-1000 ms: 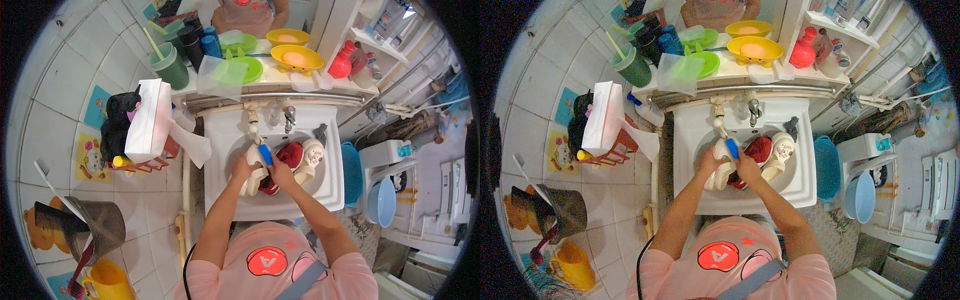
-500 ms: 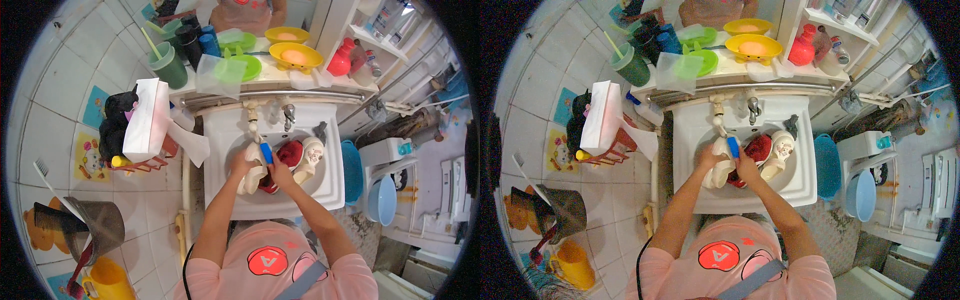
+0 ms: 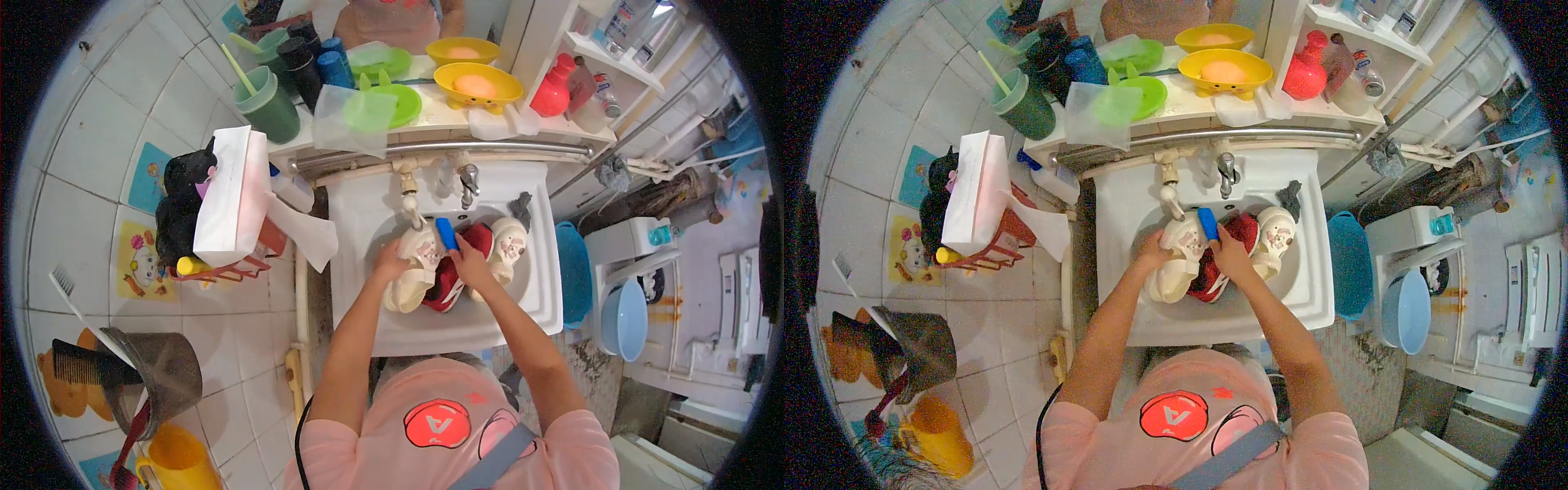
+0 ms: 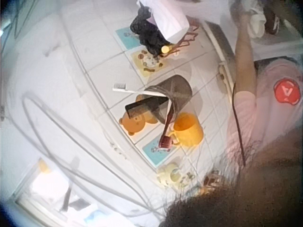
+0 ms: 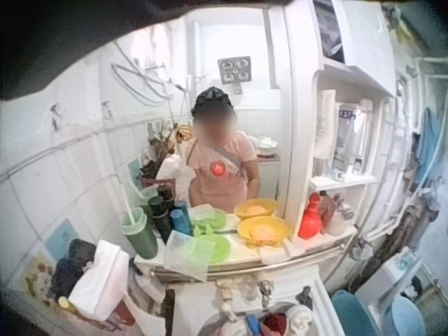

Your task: The person cleans a pair of shoes by hand using a brush and water. They rinse a basin in the sink, place red and white sneakers into it, and scrub the surfaces of the shoes with a blue brush while running water over them.

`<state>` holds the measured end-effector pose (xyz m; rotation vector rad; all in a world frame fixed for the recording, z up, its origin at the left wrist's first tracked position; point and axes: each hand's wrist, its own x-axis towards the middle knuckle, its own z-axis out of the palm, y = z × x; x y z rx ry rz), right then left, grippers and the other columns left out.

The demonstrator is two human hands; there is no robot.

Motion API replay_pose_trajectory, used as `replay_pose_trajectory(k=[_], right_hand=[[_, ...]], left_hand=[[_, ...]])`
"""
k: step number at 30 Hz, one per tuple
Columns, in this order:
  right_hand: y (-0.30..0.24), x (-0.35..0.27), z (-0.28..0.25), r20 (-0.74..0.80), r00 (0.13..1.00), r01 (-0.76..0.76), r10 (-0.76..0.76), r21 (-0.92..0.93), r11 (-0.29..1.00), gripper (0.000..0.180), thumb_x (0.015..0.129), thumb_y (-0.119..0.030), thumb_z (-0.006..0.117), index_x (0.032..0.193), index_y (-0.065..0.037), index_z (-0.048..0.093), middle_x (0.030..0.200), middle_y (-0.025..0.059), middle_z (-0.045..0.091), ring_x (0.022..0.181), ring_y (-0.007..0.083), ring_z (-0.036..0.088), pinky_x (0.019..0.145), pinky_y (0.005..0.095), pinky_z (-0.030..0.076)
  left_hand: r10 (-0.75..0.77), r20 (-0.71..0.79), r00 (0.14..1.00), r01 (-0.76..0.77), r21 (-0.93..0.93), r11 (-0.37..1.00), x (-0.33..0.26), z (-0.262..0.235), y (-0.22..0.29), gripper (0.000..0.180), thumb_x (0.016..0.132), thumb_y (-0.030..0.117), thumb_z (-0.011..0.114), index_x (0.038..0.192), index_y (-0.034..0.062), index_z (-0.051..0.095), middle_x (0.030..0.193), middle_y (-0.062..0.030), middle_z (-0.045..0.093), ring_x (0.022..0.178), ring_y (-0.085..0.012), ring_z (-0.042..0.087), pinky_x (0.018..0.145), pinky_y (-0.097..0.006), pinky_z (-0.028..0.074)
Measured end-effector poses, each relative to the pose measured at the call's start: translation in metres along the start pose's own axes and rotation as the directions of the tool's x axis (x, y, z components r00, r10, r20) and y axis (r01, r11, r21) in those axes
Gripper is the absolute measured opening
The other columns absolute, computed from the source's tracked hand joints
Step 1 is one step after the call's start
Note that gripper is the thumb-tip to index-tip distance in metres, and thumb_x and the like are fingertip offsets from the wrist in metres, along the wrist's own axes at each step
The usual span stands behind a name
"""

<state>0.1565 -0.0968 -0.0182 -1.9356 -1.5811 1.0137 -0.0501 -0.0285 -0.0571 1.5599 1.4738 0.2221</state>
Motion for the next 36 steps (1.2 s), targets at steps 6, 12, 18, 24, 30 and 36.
replay_pose_trajectory(k=[6, 12, 18, 24, 30, 36], right_hand=[[-0.014, -0.007, 0.024, -0.088, 0.98, 0.181, -0.176, 0.052, 0.982, 0.049, 0.09, -0.025, 0.044, 0.128, 0.005, 0.038, 0.087, 0.0322, 0.058, 0.077, 0.0465, 0.058, 0.07, 0.0504, 0.046], [0.02, 0.009, 0.014, -0.128, 0.992, 0.005, -0.009, -0.032, 0.999, 0.049, 0.089, -0.026, 0.046, 0.13, 0.0, 0.038, 0.095, 0.0301, 0.058, 0.09, 0.0432, 0.057, 0.079, 0.0463, 0.045], [0.025, 0.016, 0.006, -0.128, 0.99, 0.052, -0.058, -0.049, 0.997, 0.05, 0.087, -0.021, 0.046, 0.127, 0.008, 0.036, 0.084, 0.0324, 0.058, 0.077, 0.0464, 0.057, 0.069, 0.0507, 0.045], [-0.007, -0.006, 0.035, -0.097, 0.979, 0.182, -0.179, 0.02, 0.983, 0.054, 0.088, -0.018, 0.046, 0.134, 0.003, 0.026, 0.077, 0.0312, 0.058, 0.071, 0.0459, 0.058, 0.063, 0.0529, 0.044], [0.019, -0.02, 0.044, -0.086, 0.982, 0.158, -0.165, -0.082, 0.984, 0.053, 0.088, -0.017, 0.046, 0.133, 0.004, 0.027, 0.076, 0.0293, 0.059, 0.068, 0.0439, 0.058, 0.06, 0.0515, 0.045], [-0.009, 0.0, 0.039, -0.093, 0.994, 0.056, -0.063, -0.071, 0.996, 0.054, 0.088, -0.019, 0.045, 0.134, 0.003, 0.026, 0.078, 0.0302, 0.058, 0.068, 0.0443, 0.058, 0.062, 0.0506, 0.046]], left_hand=[[0.007, -0.166, 0.986, -0.013, -0.033, 0.999, 0.021, 0.001, -0.055, 0.058, 0.066, 0.011, 0.067, 0.12, 0.0048, 0.049, 0.116, -0.0156, 0.056, 0.107, -0.0283, 0.054, 0.091, -0.036, 0.042], [0.023, 0.043, 0.999, -0.022, -0.023, 0.999, 0.024, 0.0, -0.016, 0.049, 0.067, 0.009, 0.063, 0.114, 0.0031, 0.052, 0.113, -0.0171, 0.056, 0.103, -0.0298, 0.055, 0.089, -0.036, 0.042], [0.041, 0.06, 0.997, -0.042, 0.018, 0.999, 0.02, 0.007, 0.0, 0.05, 0.066, 0.013, 0.066, 0.114, 0.004, 0.053, 0.11, -0.0166, 0.058, 0.103, -0.0291, 0.056, 0.089, -0.036, 0.042], [-0.079, -0.029, 0.996, 0.08, 0.059, 0.995, 0.015, -0.008, -0.019, 0.051, 0.065, 0.019, 0.071, 0.111, 0.0046, 0.056, 0.105, -0.0145, 0.061, 0.097, -0.0271, 0.059, 0.084, -0.036, 0.046], [-0.145, 0.05, 0.988, 0.151, -0.144, 0.978, 0.002, -0.007, -0.007, 0.049, 0.064, 0.024, 0.075, 0.105, 0.0024, 0.06, 0.098, -0.012, 0.064, 0.088, -0.0214, 0.061, 0.078, -0.033, 0.048], [-0.092, -0.043, 0.995, 0.08, -0.226, 0.971, 0.015, -0.001, -0.043, 0.052, 0.065, 0.028, 0.077, 0.106, 0.0022, 0.059, 0.099, -0.0127, 0.064, 0.088, -0.0233, 0.061, 0.077, -0.034, 0.048]])
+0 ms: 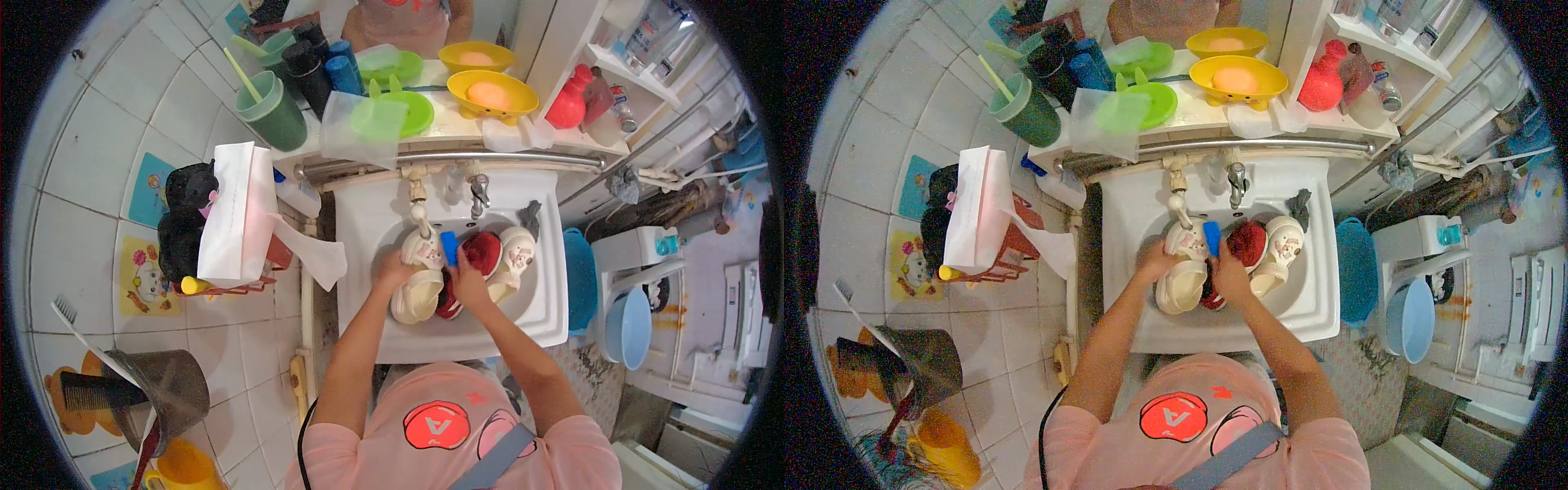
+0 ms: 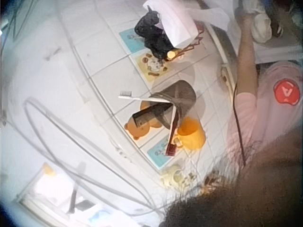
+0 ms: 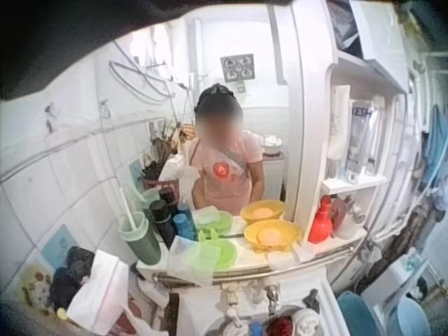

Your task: The person cleans a pair of shoes by hand using a brush and water. They rinse a basin in the sink, place red and white sneakers into it, and scrub the surfaces of the shoes with a blue brush while running water over them.

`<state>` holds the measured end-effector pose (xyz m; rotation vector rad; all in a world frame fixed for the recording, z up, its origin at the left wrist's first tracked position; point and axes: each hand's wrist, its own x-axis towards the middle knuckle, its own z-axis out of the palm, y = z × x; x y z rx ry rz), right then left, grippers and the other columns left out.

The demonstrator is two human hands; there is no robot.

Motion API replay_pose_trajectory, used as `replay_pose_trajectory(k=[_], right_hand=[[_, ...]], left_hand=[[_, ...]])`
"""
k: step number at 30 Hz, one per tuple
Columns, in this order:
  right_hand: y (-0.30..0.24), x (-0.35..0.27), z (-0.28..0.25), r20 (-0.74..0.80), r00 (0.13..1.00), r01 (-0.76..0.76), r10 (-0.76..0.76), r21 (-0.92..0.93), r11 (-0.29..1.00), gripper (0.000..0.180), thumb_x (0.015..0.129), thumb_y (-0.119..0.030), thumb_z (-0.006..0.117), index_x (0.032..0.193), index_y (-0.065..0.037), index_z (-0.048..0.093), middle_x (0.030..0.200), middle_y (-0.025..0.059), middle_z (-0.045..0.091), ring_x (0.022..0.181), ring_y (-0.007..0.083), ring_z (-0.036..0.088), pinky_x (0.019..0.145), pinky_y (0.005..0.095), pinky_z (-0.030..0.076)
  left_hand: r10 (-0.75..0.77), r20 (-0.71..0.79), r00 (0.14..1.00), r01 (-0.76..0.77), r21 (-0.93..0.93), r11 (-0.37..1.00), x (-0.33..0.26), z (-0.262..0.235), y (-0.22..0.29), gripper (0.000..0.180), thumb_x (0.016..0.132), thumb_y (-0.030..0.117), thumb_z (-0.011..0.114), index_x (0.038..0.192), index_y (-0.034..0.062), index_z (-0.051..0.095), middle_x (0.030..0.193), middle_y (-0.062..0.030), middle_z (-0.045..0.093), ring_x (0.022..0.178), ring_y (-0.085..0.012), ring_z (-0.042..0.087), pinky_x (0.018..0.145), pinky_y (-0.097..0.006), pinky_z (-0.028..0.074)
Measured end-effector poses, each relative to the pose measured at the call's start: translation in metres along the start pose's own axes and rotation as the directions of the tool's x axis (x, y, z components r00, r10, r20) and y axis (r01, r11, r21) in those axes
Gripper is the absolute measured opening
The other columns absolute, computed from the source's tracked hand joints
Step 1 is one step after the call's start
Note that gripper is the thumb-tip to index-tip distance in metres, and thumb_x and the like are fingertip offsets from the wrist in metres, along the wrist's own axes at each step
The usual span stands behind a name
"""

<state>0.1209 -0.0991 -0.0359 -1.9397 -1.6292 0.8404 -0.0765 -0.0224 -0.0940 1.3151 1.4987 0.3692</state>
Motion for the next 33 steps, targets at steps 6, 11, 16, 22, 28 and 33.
replay_pose_trajectory(k=[6, 11, 16, 22, 28, 33], right_hand=[[0.015, -0.003, 0.005, 0.059, 0.998, -0.027, 0.022, 0.081, 0.996, 0.055, 0.088, -0.019, 0.046, 0.134, 0.002, 0.026, 0.083, 0.0303, 0.059, 0.073, 0.0453, 0.058, 0.067, 0.0514, 0.046], [-0.008, -0.026, 0.023, 0.112, 0.981, 0.161, -0.161, 0.014, 0.987, 0.049, 0.087, -0.019, 0.048, 0.129, 0.003, 0.035, 0.081, 0.0286, 0.059, 0.072, 0.0436, 0.058, 0.064, 0.051, 0.045], [0.003, -0.007, 0.011, 0.016, 0.999, 0.035, -0.037, 0.099, 0.994, 0.05, 0.087, -0.017, 0.047, 0.131, 0.003, 0.032, 0.078, 0.029, 0.059, 0.072, 0.0445, 0.058, 0.065, 0.0513, 0.045], [0.013, -0.013, 0.007, -0.056, 0.998, 0.005, 0.0, 0.088, 0.996, 0.048, 0.087, -0.018, 0.048, 0.128, 0.004, 0.036, 0.079, 0.0299, 0.059, 0.07, 0.0458, 0.058, 0.064, 0.0527, 0.045], [-0.003, -0.013, 0.026, 0.132, 0.954, 0.261, -0.27, 0.081, 0.962, 0.05, 0.087, -0.02, 0.048, 0.129, 0.002, 0.034, 0.078, 0.0292, 0.059, 0.07, 0.0457, 0.057, 0.061, 0.0521, 0.044], [0.042, 0.014, 0.002, -0.042, 0.97, -0.201, 0.238, 0.408, 0.891, 0.05, 0.09, -0.025, 0.047, 0.134, -0.006, 0.035, 0.07, 0.0128, 0.056, 0.053, 0.0259, 0.053, 0.046, 0.0377, 0.042]], left_hand=[[-0.029, -0.036, 0.999, 0.037, 0.274, 0.961, -0.015, 0.011, 0.049, 0.055, 0.064, 0.031, 0.077, 0.107, 0.003, 0.058, 0.101, -0.0148, 0.063, 0.091, -0.0265, 0.061, 0.079, -0.035, 0.048], [-0.011, -0.05, 0.999, 0.022, 0.238, 0.971, 0.01, 0.007, -0.014, 0.057, 0.065, 0.033, 0.075, 0.11, 0.0035, 0.056, 0.1, -0.0146, 0.062, 0.092, -0.0283, 0.06, 0.079, -0.037, 0.047], [-0.014, -0.075, 0.997, 0.022, 0.105, 0.994, 0.011, 0.017, -0.015, 0.046, 0.071, 0.013, 0.07, 0.111, -0.0006, 0.053, 0.103, -0.0155, 0.062, 0.092, -0.0268, 0.06, 0.08, -0.036, 0.048], [0.058, -0.114, 0.992, -0.045, 0.111, 0.993, -0.004, 0.022, 0.013, 0.053, 0.068, 0.022, 0.074, 0.111, 0.0002, 0.052, 0.093, -0.0147, 0.062, 0.086, -0.028, 0.06, 0.077, -0.037, 0.048], [0.072, -0.257, 0.964, -0.04, 0.128, 0.991, 0.032, 0.001, -0.087, 0.074, 0.067, 0.016, 0.072, 0.13, 0.0034, 0.035, 0.124, -0.0185, 0.047, 0.113, -0.0301, 0.048, 0.094, -0.036, 0.039], [0.167, -0.085, 0.982, -0.148, 0.197, 0.969, 0.001, 0.017, 0.003, 0.085, 0.07, 0.008, 0.064, 0.141, 0.0084, 0.017, 0.137, -0.0167, 0.036, 0.126, -0.0316, 0.036, 0.103, -0.035, 0.031]])
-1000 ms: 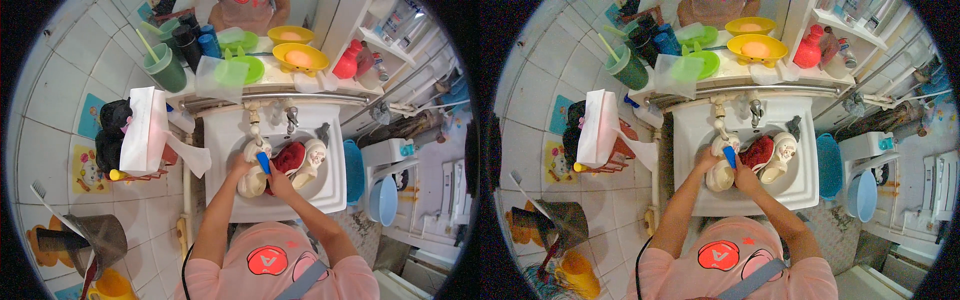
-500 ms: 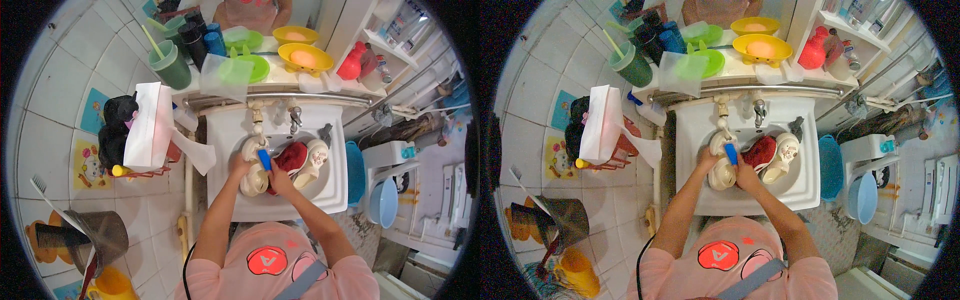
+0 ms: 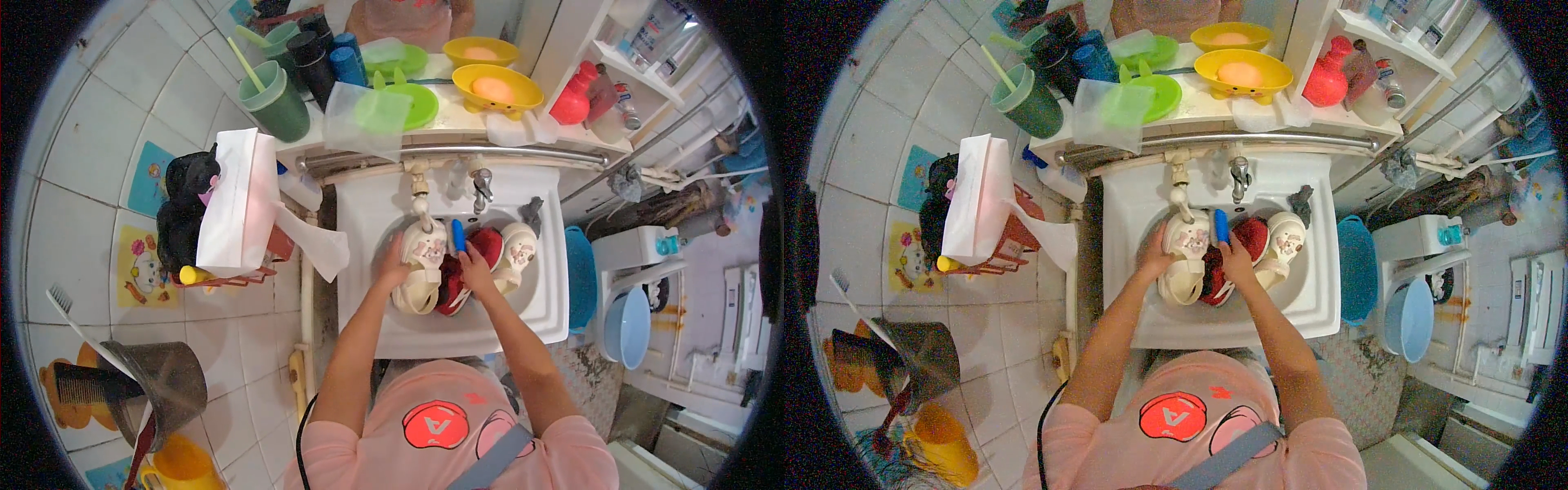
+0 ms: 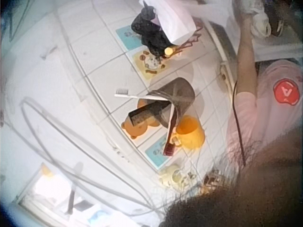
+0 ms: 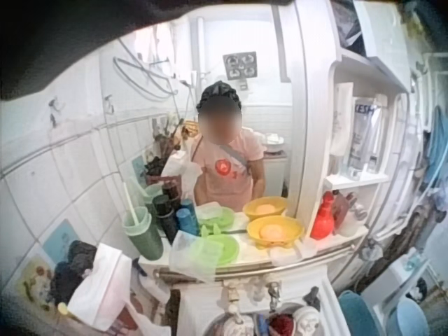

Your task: The person cleans a pair of shoes by hand using a brush and water. They rinse a basin in the sink, place red and white sneakers into it, and scrub the surfaces of the shoes with a blue brush while running water over them.

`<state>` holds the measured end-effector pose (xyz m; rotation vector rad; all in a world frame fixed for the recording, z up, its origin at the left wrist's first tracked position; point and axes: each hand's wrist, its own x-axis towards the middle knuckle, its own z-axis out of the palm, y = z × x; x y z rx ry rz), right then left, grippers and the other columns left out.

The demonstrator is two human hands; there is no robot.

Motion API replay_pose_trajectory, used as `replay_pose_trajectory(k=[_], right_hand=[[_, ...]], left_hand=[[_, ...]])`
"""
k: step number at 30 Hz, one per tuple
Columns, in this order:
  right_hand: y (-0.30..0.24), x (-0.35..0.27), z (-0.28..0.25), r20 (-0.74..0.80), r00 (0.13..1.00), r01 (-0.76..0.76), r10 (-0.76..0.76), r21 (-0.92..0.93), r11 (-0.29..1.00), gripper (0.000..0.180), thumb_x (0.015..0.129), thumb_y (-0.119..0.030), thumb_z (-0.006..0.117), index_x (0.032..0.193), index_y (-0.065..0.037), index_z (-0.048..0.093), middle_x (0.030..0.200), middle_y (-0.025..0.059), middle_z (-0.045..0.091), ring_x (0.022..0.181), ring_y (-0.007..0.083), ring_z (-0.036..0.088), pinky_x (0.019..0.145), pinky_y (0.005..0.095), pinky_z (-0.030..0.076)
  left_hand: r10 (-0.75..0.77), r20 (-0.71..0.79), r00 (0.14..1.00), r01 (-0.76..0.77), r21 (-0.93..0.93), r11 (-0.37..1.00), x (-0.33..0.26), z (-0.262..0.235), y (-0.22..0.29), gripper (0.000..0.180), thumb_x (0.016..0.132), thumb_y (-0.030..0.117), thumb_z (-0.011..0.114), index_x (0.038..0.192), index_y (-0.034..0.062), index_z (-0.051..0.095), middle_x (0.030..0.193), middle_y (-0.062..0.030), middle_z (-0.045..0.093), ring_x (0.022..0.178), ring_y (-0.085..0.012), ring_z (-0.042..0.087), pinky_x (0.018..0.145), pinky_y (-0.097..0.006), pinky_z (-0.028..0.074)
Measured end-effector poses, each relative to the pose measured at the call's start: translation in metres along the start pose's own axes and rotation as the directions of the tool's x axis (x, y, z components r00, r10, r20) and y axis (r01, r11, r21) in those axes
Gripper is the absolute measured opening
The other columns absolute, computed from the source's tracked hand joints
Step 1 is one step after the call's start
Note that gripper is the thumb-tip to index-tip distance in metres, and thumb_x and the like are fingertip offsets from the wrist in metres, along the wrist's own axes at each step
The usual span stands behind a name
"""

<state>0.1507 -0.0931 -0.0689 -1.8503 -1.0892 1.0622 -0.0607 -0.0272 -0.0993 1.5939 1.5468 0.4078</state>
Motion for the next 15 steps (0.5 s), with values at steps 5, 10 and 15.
replay_pose_trajectory(k=[5, 10, 15], right_hand=[[-0.036, -0.013, -0.012, 0.269, 0.929, -0.323, 0.254, 0.257, 0.911, 0.046, 0.092, -0.025, 0.046, 0.136, -0.018, 0.036, 0.061, -0.0036, 0.036, 0.043, 0.0065, 0.034, 0.034, 0.0214, 0.025], [-0.01, 0.001, -0.014, 0.118, 0.99, 0.077, -0.079, 0.018, 0.997, 0.047, 0.09, -0.027, 0.049, 0.132, -0.008, 0.04, 0.075, 0.0104, 0.056, 0.059, 0.0229, 0.054, 0.051, 0.0331, 0.044], [-0.033, 0.015, -0.016, 0.074, 0.985, 0.17, -0.154, -0.313, 0.935, 0.047, 0.086, -0.026, 0.05, 0.125, 0.0, 0.045, 0.094, 0.0274, 0.06, 0.084, 0.0429, 0.059, 0.075, 0.046, 0.048]], left_hand=[[-0.028, 0.233, 0.972, 0.076, -0.203, 0.976, 0.006, -0.017, 0.008, 0.094, 0.065, 0.012, 0.07, 0.141, 0.0083, 0.015, 0.137, -0.0198, 0.034, 0.126, -0.0319, 0.034, 0.103, -0.036, 0.03], [0.14, 0.034, 0.99, -0.131, -0.184, 0.974, 0.037, 0.003, 0.039, 0.094, 0.06, 0.023, 0.079, 0.137, 0.0056, 0.027, 0.133, -0.0187, 0.037, 0.123, -0.0324, 0.037, 0.102, -0.038, 0.031], [0.174, 0.075, 0.982, -0.176, 0.022, 0.984, 0.045, 0.011, 0.028, 0.086, 0.053, 0.027, 0.081, 0.125, 0.0021, 0.042, 0.121, -0.0201, 0.047, 0.115, -0.0342, 0.045, 0.096, -0.04, 0.038]])
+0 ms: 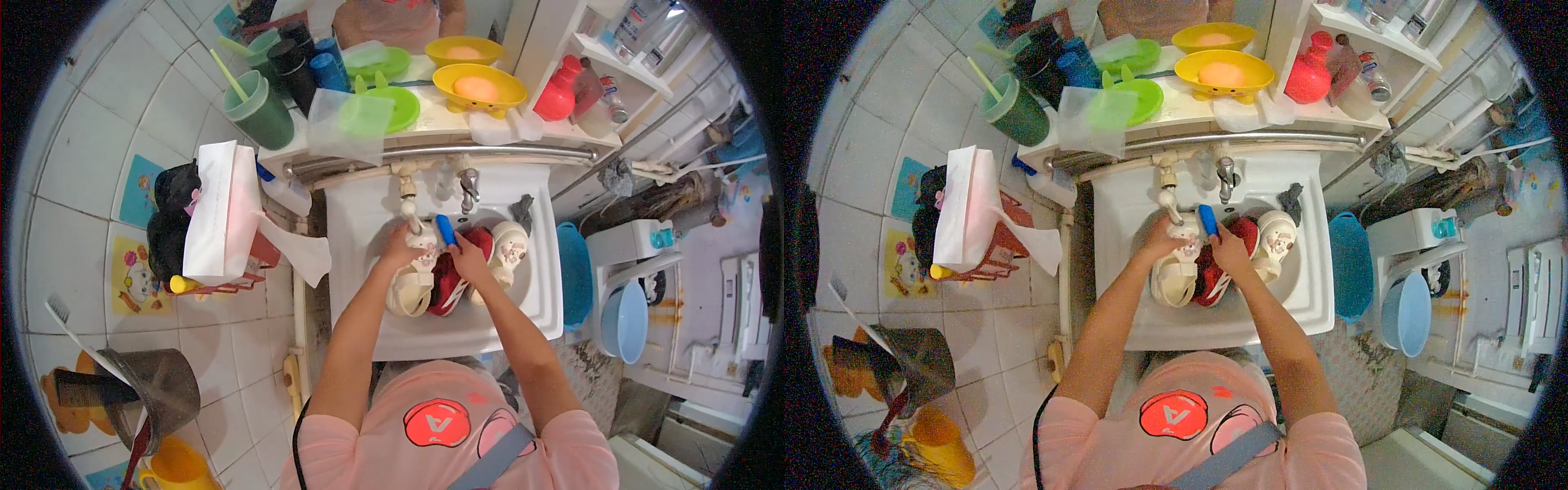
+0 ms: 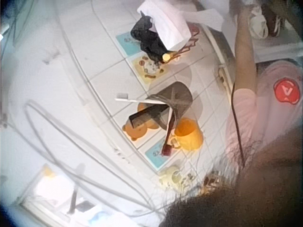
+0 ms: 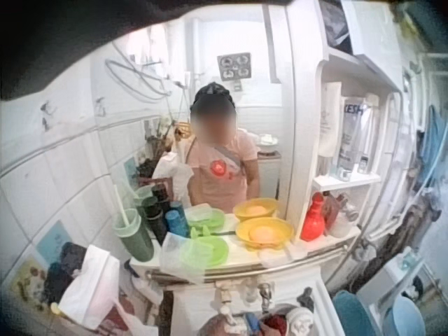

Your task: The person cleans a pair of shoes by hand using a brush and water. They rinse a basin in the sink, place red and white sneakers into it, and scrub the surfaces of the shoes with a blue brush while running water over them.

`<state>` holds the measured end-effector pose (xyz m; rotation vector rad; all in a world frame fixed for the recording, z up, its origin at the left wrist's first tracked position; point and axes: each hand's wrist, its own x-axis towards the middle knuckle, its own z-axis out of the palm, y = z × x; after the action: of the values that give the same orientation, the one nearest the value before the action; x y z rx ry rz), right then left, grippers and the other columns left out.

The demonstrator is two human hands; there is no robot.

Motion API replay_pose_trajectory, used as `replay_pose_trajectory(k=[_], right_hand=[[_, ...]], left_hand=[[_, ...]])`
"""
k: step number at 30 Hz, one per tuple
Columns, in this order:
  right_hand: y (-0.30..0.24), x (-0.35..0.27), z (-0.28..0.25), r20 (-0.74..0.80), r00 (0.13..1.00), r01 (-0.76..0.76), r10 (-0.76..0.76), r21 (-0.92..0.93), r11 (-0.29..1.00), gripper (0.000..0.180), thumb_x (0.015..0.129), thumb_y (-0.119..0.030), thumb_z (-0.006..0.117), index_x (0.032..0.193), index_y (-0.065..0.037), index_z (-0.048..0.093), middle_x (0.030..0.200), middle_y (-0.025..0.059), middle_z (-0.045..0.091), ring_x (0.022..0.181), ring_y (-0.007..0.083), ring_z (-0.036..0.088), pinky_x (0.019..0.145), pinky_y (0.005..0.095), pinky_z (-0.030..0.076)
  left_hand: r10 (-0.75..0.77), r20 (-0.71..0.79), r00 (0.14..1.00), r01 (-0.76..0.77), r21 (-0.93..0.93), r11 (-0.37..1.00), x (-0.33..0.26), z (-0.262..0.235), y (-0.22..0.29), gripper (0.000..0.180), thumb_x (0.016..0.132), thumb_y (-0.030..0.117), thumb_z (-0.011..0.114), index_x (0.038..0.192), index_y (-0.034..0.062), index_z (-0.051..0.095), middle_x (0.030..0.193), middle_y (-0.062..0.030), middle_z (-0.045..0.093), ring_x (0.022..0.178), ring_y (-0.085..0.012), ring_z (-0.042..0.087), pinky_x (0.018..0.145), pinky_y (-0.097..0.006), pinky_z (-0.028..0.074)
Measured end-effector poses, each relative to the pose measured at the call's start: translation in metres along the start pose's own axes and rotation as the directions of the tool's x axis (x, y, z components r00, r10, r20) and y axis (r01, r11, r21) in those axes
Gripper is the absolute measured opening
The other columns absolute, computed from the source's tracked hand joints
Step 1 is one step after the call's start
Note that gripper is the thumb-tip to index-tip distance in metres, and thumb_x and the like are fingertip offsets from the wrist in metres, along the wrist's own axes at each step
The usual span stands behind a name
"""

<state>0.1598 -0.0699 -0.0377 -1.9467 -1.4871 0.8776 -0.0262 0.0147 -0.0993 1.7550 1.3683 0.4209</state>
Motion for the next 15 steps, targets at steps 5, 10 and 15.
replay_pose_trajectory(k=[5, 10, 15], right_hand=[[-0.01, 0.003, -0.009, -0.016, 0.985, 0.172, -0.173, -0.033, 0.985, 0.042, 0.085, -0.022, 0.049, 0.119, 0.002, 0.05, 0.084, 0.0283, 0.06, 0.079, 0.0436, 0.059, 0.071, 0.0482, 0.047], [-0.027, -0.006, -0.021, 0.069, 0.992, 0.114, -0.106, -0.126, 0.986, 0.04, 0.085, -0.022, 0.049, 0.117, 0.003, 0.051, 0.087, 0.0279, 0.06, 0.081, 0.0427, 0.059, 0.073, 0.0478, 0.047], [-0.01, -0.004, -0.021, -0.011, 1.0, 0.0, -0.001, -0.087, 0.996, 0.04, 0.084, -0.023, 0.051, 0.119, -0.003, 0.052, 0.09, 0.0267, 0.06, 0.083, 0.042, 0.058, 0.075, 0.0479, 0.046]], left_hand=[[0.019, -0.013, 1.0, -0.018, 0.054, 0.998, -0.007, -0.001, 0.018, 0.078, 0.053, 0.026, 0.081, 0.119, 0.0029, 0.048, 0.116, -0.0195, 0.052, 0.109, -0.034, 0.049, 0.092, -0.04, 0.041], [-0.002, 0.029, 1.0, 0.003, -0.023, 1.0, -0.009, 0.0, 0.018, 0.074, 0.053, 0.025, 0.081, 0.116, 0.0025, 0.049, 0.115, -0.0193, 0.052, 0.108, -0.0337, 0.05, 0.091, -0.04, 0.041], [0.02, -0.001, 1.0, -0.02, -0.064, 0.998, -0.007, 0.005, 0.032, 0.072, 0.052, 0.022, 0.081, 0.114, 0.0014, 0.05, 0.114, -0.0193, 0.053, 0.107, -0.0332, 0.052, 0.09, -0.039, 0.042]])
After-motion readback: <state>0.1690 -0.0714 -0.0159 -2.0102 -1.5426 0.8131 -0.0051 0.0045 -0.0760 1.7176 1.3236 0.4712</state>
